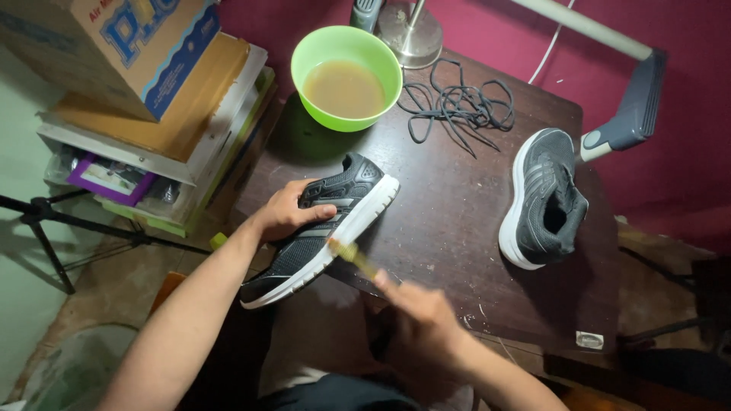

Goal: The person scrubs a black sneaker with a yellow toothbrush, repeatedly dipping the brush into a green bowl of water. They clean the upper, sole, and interior of the shoe while holding it on a wooden table.

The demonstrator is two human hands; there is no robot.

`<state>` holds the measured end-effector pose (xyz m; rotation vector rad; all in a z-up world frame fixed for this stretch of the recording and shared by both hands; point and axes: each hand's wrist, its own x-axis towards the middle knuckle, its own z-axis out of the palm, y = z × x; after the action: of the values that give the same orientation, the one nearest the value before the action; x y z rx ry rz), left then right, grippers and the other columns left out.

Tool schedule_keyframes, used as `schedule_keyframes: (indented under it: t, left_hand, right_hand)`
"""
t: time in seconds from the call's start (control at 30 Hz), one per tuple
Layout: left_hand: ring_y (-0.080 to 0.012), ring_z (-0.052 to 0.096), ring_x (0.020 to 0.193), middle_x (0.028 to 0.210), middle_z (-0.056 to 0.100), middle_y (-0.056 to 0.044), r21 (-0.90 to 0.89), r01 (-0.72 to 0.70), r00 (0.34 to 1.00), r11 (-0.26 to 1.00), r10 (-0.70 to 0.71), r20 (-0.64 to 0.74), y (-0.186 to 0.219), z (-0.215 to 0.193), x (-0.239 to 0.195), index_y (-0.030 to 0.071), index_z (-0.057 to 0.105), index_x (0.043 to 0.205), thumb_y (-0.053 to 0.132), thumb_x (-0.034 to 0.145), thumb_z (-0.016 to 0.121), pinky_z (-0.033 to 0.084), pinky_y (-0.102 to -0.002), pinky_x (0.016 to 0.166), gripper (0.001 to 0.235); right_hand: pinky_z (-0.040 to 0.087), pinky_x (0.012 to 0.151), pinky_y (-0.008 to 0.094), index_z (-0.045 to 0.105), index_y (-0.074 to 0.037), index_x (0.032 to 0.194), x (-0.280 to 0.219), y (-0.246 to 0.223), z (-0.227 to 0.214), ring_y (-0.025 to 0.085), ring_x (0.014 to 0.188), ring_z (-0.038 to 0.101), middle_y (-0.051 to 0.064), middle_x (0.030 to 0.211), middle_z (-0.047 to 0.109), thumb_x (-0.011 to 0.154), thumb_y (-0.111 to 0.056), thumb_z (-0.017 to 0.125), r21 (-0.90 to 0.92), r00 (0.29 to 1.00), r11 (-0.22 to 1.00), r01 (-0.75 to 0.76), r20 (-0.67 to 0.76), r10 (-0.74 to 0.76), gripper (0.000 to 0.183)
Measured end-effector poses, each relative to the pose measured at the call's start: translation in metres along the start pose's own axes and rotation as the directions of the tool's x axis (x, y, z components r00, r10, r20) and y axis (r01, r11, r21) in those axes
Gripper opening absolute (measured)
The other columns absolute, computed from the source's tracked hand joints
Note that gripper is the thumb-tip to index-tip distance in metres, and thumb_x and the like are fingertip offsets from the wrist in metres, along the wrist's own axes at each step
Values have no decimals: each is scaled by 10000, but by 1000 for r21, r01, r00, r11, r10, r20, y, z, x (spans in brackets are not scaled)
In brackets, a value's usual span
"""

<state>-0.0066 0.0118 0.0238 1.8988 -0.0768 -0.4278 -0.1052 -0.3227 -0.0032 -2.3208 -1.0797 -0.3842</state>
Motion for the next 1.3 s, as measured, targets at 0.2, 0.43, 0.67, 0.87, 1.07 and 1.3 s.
schedule_keyframes:
  t: [0.2,0.43,0.67,0.87,1.07,1.3]
  left_hand:
    - [-147,693,1091,1163,767,16,-6,3,1000,1000,-3,22,2,2,-3,159,716,1220,523,737,708,487,-316,1003,604]
    - [-126,691,1077,1145,763,39,46,8,1000,999,-8,16,-8,0,5,190,725,1250,524,733,728,489,-286,966,616]
    - [-167,700,1101,1184,764,1,0,-39,999,999,39,34,-2,1,0,159,721,1214,517,746,704,496,-337,1007,590]
    - [-143,685,1094,1171,759,16,26,-59,998,998,59,20,-7,1,3,158,720,1218,514,753,718,488,-310,997,586]
    - [-143,686,1089,1164,759,14,-11,-68,997,998,69,24,-1,1,1,143,727,1205,481,758,728,492,-307,991,561]
    - [-145,692,1088,1165,766,16,22,-36,999,999,36,19,-4,0,3,163,720,1223,524,734,717,490,-314,989,608]
  right_hand:
    - [420,521,368,532,-110,1475,19,-9,-21,214,580,484,53,790,583,985,-5,516,-18,998,998,-64,-15,64,501]
    - [454,566,306,530,-223,1482,36,-8,-41,104,533,452,-62,614,478,1049,-128,596,109,992,986,-124,26,122,449]
    - [418,502,287,552,-216,1483,11,4,-17,114,505,422,-80,628,476,715,143,512,-8,971,971,-238,-32,238,849]
    - [431,585,272,733,-260,1265,33,-22,-33,108,514,460,-5,570,492,986,-292,646,106,895,889,-445,102,435,294]
    - [423,376,372,550,-207,1478,0,-44,-6,212,438,430,-6,726,442,938,-47,484,36,982,995,-90,170,83,567]
    - [511,646,362,595,-121,1425,11,-54,-4,249,778,625,113,1053,591,991,-61,499,121,999,992,45,-4,-45,448]
